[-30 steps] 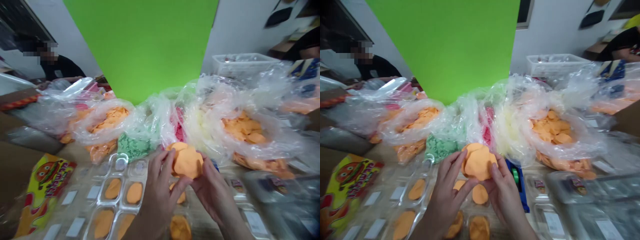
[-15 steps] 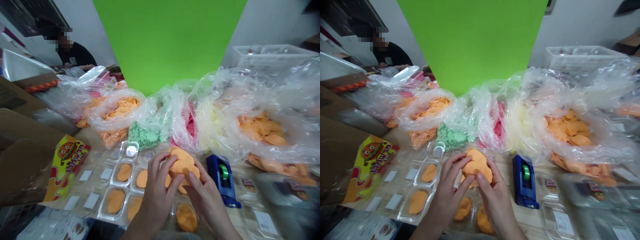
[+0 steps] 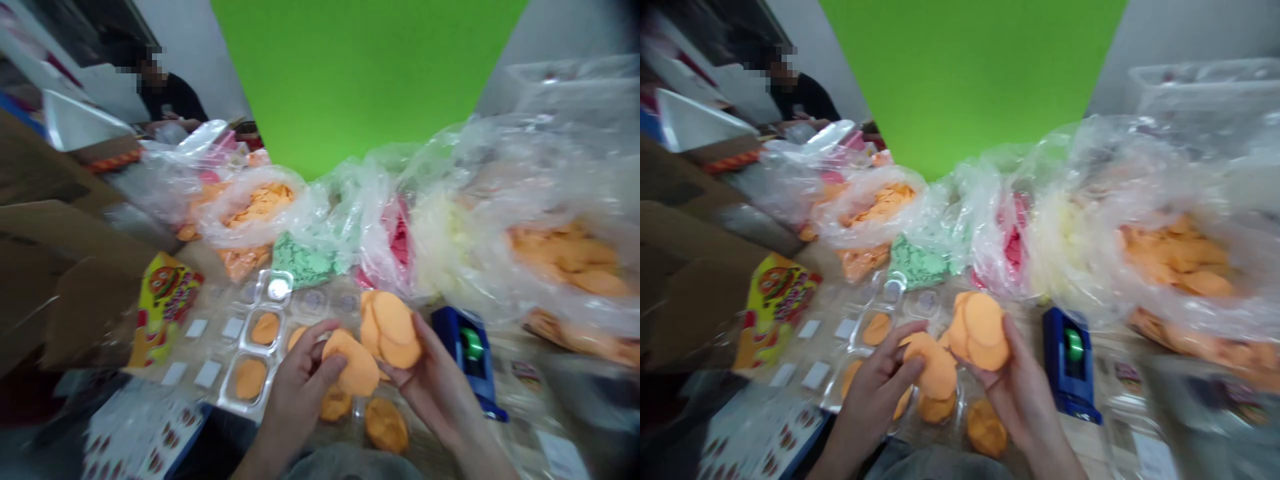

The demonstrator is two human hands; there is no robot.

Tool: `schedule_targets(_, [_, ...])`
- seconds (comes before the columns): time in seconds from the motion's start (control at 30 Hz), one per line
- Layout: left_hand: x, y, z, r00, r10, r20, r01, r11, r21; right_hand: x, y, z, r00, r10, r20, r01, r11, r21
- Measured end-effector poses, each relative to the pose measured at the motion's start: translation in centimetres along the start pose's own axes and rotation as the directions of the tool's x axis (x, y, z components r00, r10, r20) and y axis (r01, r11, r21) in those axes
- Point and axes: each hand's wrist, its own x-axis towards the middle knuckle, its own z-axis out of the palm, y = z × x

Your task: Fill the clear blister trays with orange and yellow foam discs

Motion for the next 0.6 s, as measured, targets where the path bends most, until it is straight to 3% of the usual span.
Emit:
schedule_targets(0.07, [-0.1,-1.1,-2.1,0.98,-0.197,0.0,0.197,0.98,-0.027,0.2,-0.3,-1.1,0.997,-0.018,-0.075,0.017,1.0,-0.015])
schedule_targets(0.13, [-0.4,-2.4,-5.2,0.97,-0.209,-0.126,0.209,0.978,-0.014,0.8,-0.6,-2.5,0.99,-0.001,-0.143,-0.002,1.0,-0.025])
schedule_targets(0.23, [-0.6,-4.1,-10.9,0.901,-0.085,-0.426,0.123,0.99,0.062,1.7,-0.7,-4.4,0.965,0.05,-0.257,-0.056,0.998,-0.015])
schedule_targets(0.3, [0.0,-5.1,-14.5,0.792,0.072,-0.606,0.051,0.982,0.183,2.1,-0.7,-5.0,0.954,0.058,-0.296,-0.065,0.998,-0.011])
schedule_targets(0.37, [1.2,-6.2,-17.1,0.714,0.212,-0.667,0.021,0.946,0.323,2.3,-0.7,-5.3,0.961,0.064,-0.27,-0.07,0.997,-0.013])
schedule_targets(0.4, [2.0,-6.8,-17.8,0.711,0.264,-0.652,0.016,0.92,0.39,2.4,-0.6,-5.3,0.965,0.06,-0.255,-0.067,0.998,-0.017])
schedule_targets(0.43, [2.7,-7.3,-18.2,0.734,0.296,-0.611,0.017,0.891,0.453,2.4,-0.6,-5.4,0.969,0.059,-0.241,-0.066,0.998,-0.02])
schedule_targets(0.53, [3.7,-8.7,-18.1,0.85,0.32,-0.419,0.008,0.786,0.618,2.6,-0.6,-5.9,0.975,0.068,-0.213,-0.077,0.997,-0.031])
schedule_targets(0.6, [3.4,-9.2,-17.7,0.889,0.321,-0.327,0.001,0.712,0.702,2.7,-0.5,-6.4,0.975,0.068,-0.209,-0.081,0.995,-0.053])
